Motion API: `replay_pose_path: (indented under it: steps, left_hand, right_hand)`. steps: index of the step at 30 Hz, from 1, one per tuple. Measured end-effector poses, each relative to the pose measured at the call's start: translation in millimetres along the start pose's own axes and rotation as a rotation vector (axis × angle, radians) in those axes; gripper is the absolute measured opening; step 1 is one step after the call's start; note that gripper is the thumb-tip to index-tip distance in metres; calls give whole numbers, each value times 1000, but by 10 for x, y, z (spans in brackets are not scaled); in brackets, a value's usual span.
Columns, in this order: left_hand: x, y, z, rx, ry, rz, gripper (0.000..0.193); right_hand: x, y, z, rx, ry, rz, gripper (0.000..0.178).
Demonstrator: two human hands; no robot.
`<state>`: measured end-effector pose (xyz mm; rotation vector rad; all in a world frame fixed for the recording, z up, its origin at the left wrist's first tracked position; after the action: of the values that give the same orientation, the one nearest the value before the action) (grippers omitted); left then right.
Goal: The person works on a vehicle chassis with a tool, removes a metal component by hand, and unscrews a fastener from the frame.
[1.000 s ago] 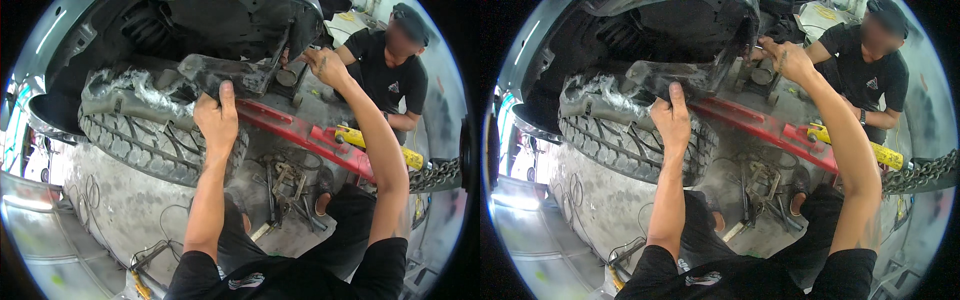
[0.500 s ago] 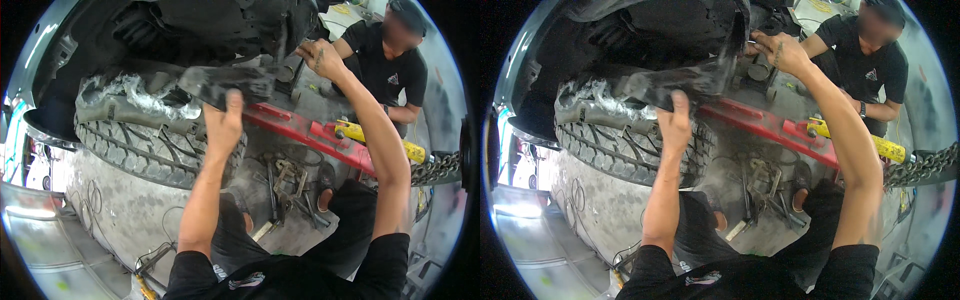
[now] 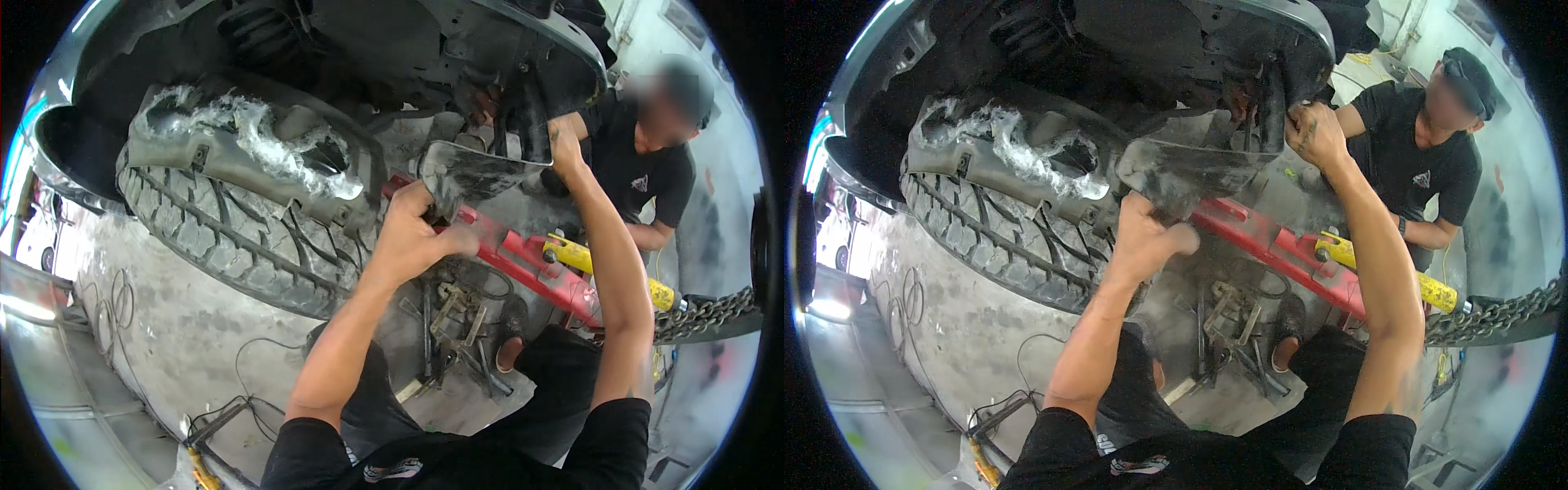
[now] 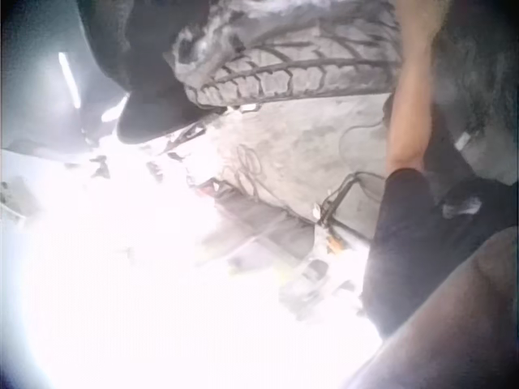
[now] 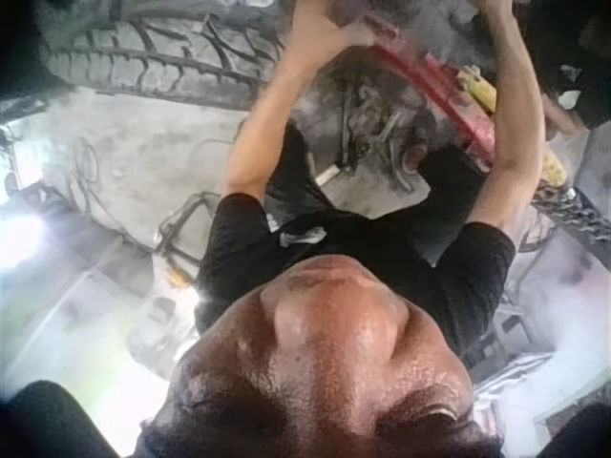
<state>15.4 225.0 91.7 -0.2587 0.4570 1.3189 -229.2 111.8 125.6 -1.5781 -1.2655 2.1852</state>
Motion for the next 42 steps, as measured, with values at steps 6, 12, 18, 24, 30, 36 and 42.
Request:
replay_pose_path:
  steps: [6,12,18,24,30,36,42]
  left_hand:
    - [-140,-433,-208,352,-39,178,24]
    - [-621,-252,-714,361,-191,106,12]
    - [-812,44,-1395,529,-262,-39,12]
    - [-1015,522,-1693,945,-383,-67,23]
    - [-1152,804,-1851,812,-499,137,26]
    - [-1129,1034,-1660,1349,-432,48,19]
    - [-1228,1087,-1593,1615,-404,-3,3]
  right_hand:
    - [-8,-40,8,-44,85,-5,20]
    - [3,179,103,14,166,-276,27]
    - [-24,73,31,-39,174,-161,27]
    - [163,312,235,22,38,-202,23]
    - [571,977,1041,24,230,-403,33]
    - [477,162,747,240,107,-394,33]
    - [221,-97,364,358,65,-442,34]
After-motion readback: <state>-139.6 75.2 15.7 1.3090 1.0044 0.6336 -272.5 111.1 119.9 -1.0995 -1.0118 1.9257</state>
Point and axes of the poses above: each hand's wrist, its own x-axis away from the middle knuckle, its own y-axis out of the palm, z = x × y, the point moved 10 cm from there along -x, towards the middle knuckle, and after that the axes turned 4 degrees about x, right-handed, at the moved point
